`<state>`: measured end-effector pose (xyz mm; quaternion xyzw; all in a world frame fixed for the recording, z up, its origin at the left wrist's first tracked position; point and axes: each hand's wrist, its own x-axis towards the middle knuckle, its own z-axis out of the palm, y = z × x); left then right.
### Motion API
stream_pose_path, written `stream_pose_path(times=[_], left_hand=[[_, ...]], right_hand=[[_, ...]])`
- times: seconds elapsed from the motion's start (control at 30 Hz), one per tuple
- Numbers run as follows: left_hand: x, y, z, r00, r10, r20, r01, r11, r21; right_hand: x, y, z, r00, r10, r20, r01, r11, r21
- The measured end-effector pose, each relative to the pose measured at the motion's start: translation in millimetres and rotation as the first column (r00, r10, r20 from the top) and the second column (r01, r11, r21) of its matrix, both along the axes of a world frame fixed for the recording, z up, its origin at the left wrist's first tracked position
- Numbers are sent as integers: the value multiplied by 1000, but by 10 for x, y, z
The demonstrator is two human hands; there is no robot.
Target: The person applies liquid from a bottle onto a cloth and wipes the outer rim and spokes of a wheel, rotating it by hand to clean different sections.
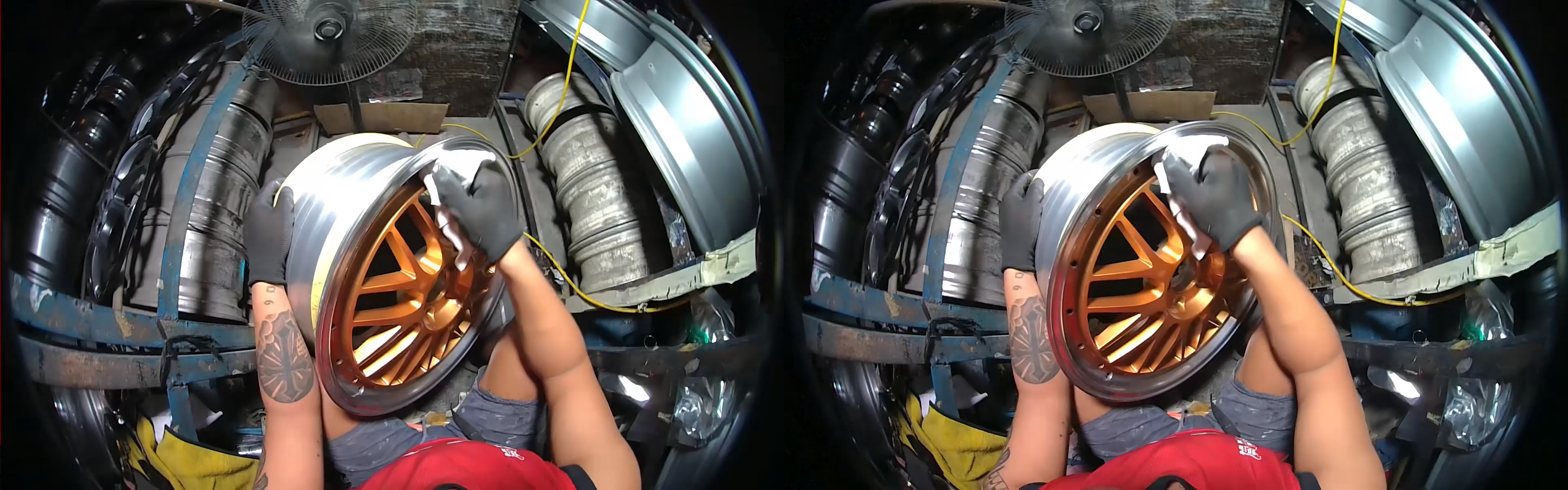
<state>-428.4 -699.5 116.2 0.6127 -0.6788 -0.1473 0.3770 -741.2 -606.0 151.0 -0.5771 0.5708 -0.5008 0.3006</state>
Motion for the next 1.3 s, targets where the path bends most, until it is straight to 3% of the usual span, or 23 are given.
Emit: stream_pose_path(times=[0.03,0.07,0.17,0.23,0.27,0.3,0.4,0.43,0.47,0.5,0.6,0.7,0.77,0.8,0.9,1.03,1.07,1.13,1.17,1.2,1.23,1.27,1.3], left_hand=[[-49,63,56,1000,7,-19,-6,999,44],[-77,108,42,998,43,45,-37,990,-139],[-443,535,474,957,-81,-279,30,983,-182],[-668,1003,867,729,-397,-558,404,907,-117],[-678,1117,981,693,-443,-569,532,847,-12],[-737,1213,980,469,-460,-754,626,776,-84],[-633,1222,947,444,-576,-686,714,690,-118],[-552,1202,923,450,-627,-635,757,646,-101],[-507,1197,991,551,-670,-498,764,645,-21],[-507,1217,1062,600,-684,-414,754,656,10],[-602,1275,1218,709,-666,-234,693,718,57],[-719,1362,1270,790,-613,-8,613,790,-35],[-679,1308,1224,760,-645,73,649,754,-96],[-631,1266,1172,751,-650,114,660,742,-115],[-539,1147,1066,727,-676,123,687,715,-133],[-457,1098,1042,737,-667,113,675,734,-68],[-440,1084,1031,740,-666,89,672,738,-69],[-438,1069,1040,755,-641,138,654,750,-100],[-436,1053,1038,753,-642,141,656,747,-106],[-432,1031,1029,753,-642,146,657,746,-110],[-427,1032,1016,753,-641,147,656,746,-111],[-451,1057,1024,776,-626,83,631,768,-108],[-441,1041,1016,773,-630,70,634,767,-96]], right_hand=[[29,66,-122,999,5,52,-2,998,-55],[78,63,-223,998,-57,-8,54,978,-202],[52,49,-346,974,45,221,-29,997,-74],[43,54,-343,937,100,334,-85,995,-60],[53,93,-266,912,109,396,-105,994,-32],[64,126,-206,882,115,456,-129,992,0],[-126,196,-168,943,314,110,-295,941,-164],[-112,240,-176,801,371,470,-388,920,-65],[-88,286,-163,568,272,777,-445,896,12],[-102,365,-94,595,311,741,-451,893,-12],[-11,599,156,379,368,849,-570,816,-99],[155,710,252,595,371,713,-516,856,-14],[231,828,366,723,444,529,-521,854,-5],[248,880,439,745,499,442,-554,833,-7],[396,876,245,576,456,679,-540,835,-103],[354,744,80,639,435,635,-344,899,-270],[343,728,74,813,416,408,-330,906,-266],[437,731,86,747,457,482,-322,884,-339],[534,694,73,829,441,344,-300,869,-393],[573,658,106,432,460,776,-448,856,-258],[607,640,163,-65,216,974,-622,755,-208],[675,619,98,113,249,962,-592,794,-136],[674,622,79,184,313,932,-593,791,-148]])
